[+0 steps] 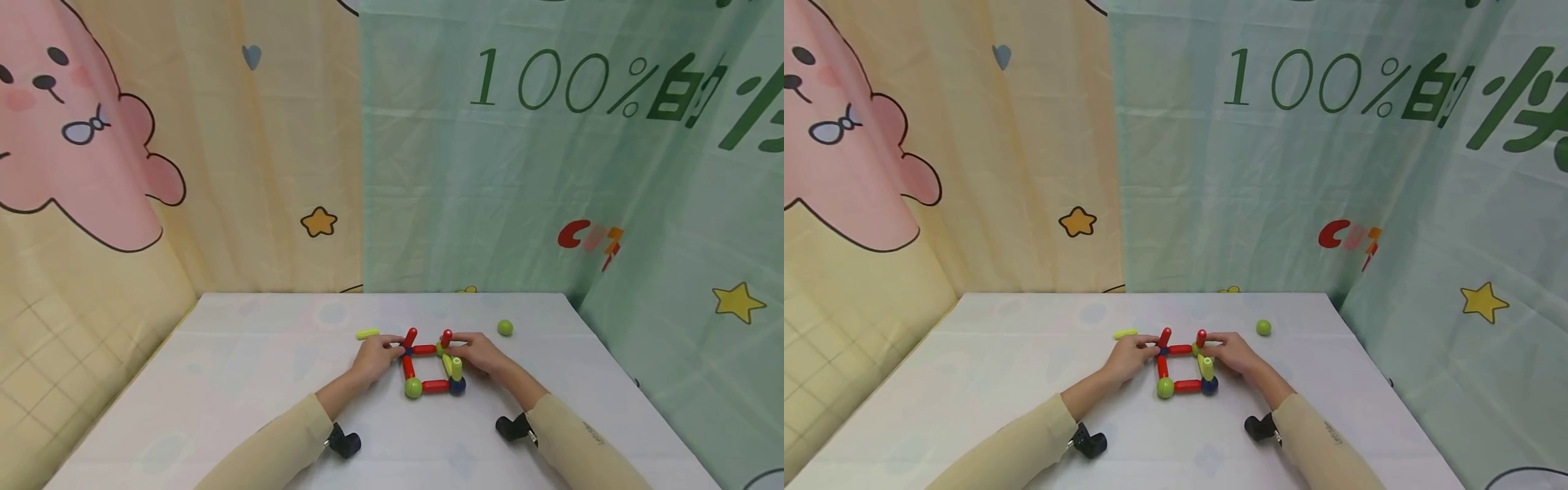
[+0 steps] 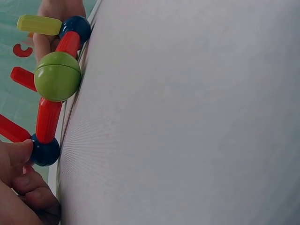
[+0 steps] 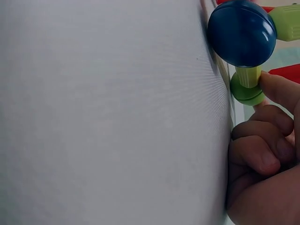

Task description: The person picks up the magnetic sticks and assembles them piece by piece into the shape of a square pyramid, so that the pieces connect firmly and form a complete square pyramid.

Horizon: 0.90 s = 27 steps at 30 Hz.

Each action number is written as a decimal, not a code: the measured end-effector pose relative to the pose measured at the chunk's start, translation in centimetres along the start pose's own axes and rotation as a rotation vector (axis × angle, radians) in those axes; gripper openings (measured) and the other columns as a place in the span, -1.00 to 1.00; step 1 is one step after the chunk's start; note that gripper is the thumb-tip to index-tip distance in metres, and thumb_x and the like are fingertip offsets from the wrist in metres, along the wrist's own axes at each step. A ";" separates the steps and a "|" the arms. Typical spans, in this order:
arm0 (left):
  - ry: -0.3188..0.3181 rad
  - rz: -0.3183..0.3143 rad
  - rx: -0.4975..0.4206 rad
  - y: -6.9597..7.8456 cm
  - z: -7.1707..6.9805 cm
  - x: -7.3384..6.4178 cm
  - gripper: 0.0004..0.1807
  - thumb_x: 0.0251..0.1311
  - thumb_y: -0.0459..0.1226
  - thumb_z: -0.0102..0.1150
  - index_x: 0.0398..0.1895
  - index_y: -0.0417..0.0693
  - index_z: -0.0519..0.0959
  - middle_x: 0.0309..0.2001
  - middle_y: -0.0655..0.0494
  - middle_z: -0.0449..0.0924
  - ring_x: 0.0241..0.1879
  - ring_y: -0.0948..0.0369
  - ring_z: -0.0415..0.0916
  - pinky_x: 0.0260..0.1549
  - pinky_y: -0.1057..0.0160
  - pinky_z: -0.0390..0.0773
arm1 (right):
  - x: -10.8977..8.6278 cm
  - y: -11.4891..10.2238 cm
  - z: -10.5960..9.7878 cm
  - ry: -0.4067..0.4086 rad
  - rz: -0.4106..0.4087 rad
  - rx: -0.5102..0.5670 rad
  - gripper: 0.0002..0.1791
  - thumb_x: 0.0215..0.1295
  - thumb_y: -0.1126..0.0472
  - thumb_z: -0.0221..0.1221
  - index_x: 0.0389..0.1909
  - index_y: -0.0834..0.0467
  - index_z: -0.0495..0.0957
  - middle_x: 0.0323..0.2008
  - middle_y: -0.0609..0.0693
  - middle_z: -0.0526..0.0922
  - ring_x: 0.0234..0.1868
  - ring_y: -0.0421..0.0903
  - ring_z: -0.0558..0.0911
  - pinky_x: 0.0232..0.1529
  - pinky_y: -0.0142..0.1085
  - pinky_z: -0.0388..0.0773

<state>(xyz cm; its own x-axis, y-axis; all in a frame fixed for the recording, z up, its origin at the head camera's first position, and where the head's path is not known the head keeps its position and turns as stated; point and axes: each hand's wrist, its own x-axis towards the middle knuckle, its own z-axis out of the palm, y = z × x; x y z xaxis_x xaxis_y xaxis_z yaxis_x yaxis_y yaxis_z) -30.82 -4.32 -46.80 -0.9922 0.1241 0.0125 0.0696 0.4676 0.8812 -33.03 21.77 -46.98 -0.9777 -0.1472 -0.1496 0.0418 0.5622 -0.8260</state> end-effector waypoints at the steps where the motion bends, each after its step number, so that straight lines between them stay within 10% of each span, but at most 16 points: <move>1: 0.001 0.005 0.002 0.0 0.0 0.0 -0.68 0.31 -0.23 0.28 0.11 0.01 0.69 -0.21 0.03 0.59 -0.32 0.15 0.44 -0.39 0.29 0.42 | 0.1 0.0 0.0 -0.004 0.004 0.004 -0.51 0.27 0.03 0.32 0.23 0.02 0.61 -0.61 -0.06 0.30 -0.65 -0.11 0.23 -0.61 -0.34 0.15; 18: 0.243 0.070 -0.003 -0.7 -1.7 1.0 -0.71 0.16 -0.36 0.32 -0.03 -0.13 0.72 -0.57 0.18 0.29 -0.52 0.23 0.25 -0.53 0.33 0.24 | 0.4 0.2 0.2 0.021 0.009 -0.004 -0.53 0.27 0.01 0.33 0.20 -0.02 0.63 -0.67 -0.11 0.23 -0.65 -0.14 0.22 -0.58 -0.35 0.15; 27: 0.353 0.004 0.063 -1.0 -2.4 1.8 -0.70 0.11 -0.34 0.38 -0.05 -0.13 0.75 -0.28 -0.02 0.63 -0.23 0.11 0.48 -0.21 0.17 0.49 | 0.3 0.2 0.1 0.008 0.009 0.005 -0.54 0.27 0.03 0.33 0.19 -0.01 0.63 -0.69 -0.11 0.24 -0.69 -0.14 0.19 -0.63 -0.35 0.14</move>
<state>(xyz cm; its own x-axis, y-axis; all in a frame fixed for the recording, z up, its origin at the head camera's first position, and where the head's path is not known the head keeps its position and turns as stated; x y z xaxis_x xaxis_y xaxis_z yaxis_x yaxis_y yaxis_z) -32.93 -6.70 -46.52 -0.9658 -0.1786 0.1879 0.0689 0.5221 0.8501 -33.31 21.76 -47.29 -0.9790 -0.1355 -0.1523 0.0512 0.5594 -0.8273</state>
